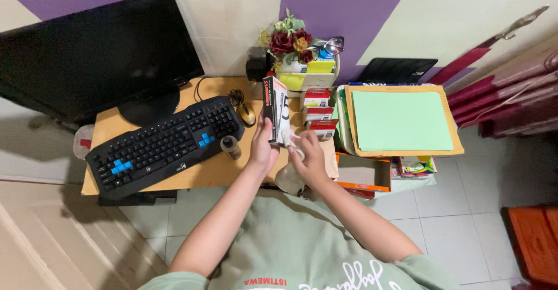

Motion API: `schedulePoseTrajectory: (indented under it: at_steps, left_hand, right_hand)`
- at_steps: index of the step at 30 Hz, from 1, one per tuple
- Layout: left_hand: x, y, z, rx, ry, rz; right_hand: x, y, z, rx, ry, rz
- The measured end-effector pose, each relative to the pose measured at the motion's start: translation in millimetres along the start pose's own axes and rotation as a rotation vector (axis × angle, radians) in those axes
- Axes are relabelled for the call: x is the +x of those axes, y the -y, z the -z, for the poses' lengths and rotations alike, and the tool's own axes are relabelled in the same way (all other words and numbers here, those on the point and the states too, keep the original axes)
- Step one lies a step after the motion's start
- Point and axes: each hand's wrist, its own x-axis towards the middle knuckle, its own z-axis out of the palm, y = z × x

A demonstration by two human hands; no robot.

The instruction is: The person sorts through small boxes and papers on a desk, wipes the desk surface with a cloth, and then picks up a green folder and a cardboard box.

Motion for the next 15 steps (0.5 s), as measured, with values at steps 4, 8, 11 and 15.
schedulePoseTrajectory:
  at_steps: [4,8,11,15]
  left_hand:
    - [-17,12,-5,-0.031,0.007,0.074]
    - [-39,20,-25,0.023,0.103,0.304]
    - [-48,42,-30,0.058,0.123,0.391]
    - [-52,63,-33,0.071,0.033,0.373]
  right_hand:
    - [2,-9,22,-0.023,0.109,0.004]
    - [23,-38,44,-0.17,-0.067,-0.105]
    - [25,-64,60,-0.163,-0.188,-0.17]
    - [6,-65,66,-0.027,-0.136,-0.186]
